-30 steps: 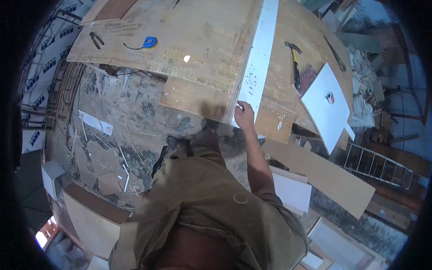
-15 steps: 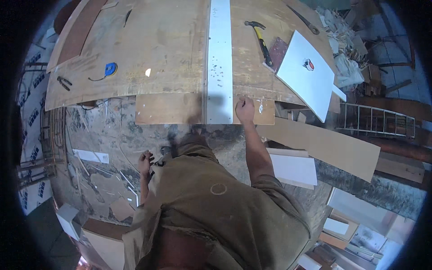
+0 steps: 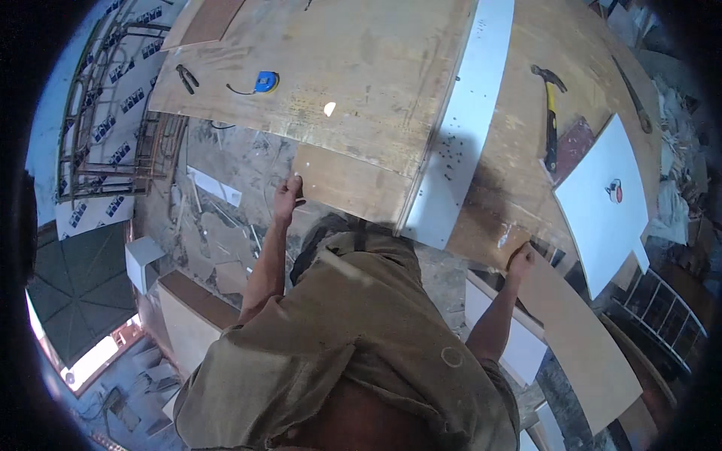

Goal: The person uses a tape measure to check the dimensions of a wood panel and a wooden frame, then uses a hammer to drive a nail into a wooden board.

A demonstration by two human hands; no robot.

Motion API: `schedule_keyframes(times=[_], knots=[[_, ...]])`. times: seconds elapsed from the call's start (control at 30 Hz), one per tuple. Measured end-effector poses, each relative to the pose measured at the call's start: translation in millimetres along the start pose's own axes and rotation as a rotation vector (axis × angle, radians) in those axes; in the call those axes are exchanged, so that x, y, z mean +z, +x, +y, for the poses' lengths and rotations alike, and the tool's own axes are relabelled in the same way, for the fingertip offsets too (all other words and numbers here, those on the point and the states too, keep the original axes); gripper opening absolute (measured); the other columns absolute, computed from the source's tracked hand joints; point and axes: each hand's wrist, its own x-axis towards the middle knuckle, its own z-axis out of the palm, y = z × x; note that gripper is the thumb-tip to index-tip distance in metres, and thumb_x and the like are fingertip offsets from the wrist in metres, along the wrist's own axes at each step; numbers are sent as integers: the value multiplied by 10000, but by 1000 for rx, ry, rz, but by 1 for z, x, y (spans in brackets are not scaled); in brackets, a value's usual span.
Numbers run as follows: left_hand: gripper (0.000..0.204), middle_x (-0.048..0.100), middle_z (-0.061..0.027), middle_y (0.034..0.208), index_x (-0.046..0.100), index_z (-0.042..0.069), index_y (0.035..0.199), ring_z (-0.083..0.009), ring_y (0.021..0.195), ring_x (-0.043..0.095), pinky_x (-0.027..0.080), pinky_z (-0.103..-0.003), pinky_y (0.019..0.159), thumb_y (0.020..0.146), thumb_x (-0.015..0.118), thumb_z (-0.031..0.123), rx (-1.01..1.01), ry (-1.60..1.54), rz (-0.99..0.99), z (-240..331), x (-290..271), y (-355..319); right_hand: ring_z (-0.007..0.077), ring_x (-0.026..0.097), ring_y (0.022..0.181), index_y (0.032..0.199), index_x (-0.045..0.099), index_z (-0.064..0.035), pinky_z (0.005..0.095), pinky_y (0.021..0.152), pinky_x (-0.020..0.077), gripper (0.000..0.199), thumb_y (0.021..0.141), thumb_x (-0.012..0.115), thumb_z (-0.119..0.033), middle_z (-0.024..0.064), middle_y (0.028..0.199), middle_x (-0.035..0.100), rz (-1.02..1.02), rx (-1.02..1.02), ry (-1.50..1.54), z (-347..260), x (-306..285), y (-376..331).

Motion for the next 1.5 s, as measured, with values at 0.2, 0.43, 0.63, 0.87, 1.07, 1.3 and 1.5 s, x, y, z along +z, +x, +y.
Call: schedule_keyframes(times=[0.2,0.43,0.63,0.87,1.07,1.3,1.5], knots=[[460,688,-93,872,646,36,1014,-177,774,661,530,-335,674,860,696,467,22,175,-92,18,-11,10,248,648,744,890,703,17,388,707,500,383,913,628,-358,164,810,695,1,-193,24,8,-7,-4],[492,686,-179,989,643,-9,1111,-344,941,649,506,-409,860,817,735,375,670,515,170,88,-48,95,283,683,902,1153,646,-26,407,802,523,399,887,631,-324,153,1043,702,102,-175,-160,-35,-22,-66],[862,534,-289,1276,426,-49,1382,-405,1220,507,414,-453,1030,756,784,424,869,695,182,169,-70,205,356,638,940,1134,630,-5,438,860,492,400,776,709,-166,192,1004,670,85,-87,371,-52,21,-162],[897,510,-330,1278,353,72,1474,-461,1227,469,379,-482,1038,783,726,506,916,1097,140,199,-4,214,384,586,1041,1239,564,-8,449,885,491,427,847,650,-153,219,1141,606,288,-328,-112,-64,35,-287],[741,603,-237,1159,482,18,1368,-336,1028,603,476,-421,906,794,769,388,1038,696,-396,177,58,181,308,625,974,1227,570,-26,400,847,510,393,865,664,-147,202,1135,603,149,-188,102,-89,26,-300],[754,606,-191,1194,476,25,1382,-324,1088,585,471,-428,950,760,814,283,1214,728,-1015,165,191,-89,239,630,986,1297,526,-23,367,853,517,404,960,600,-234,154,1177,617,-443,-98,641,-179,-6,-259],[774,553,-215,1293,365,81,1471,-356,1251,486,394,-450,1064,840,711,366,1239,952,-1087,176,223,-141,188,610,984,1351,484,-32,309,847,518,456,993,573,-300,58,1167,597,-884,-23,770,-177,18,-169]])
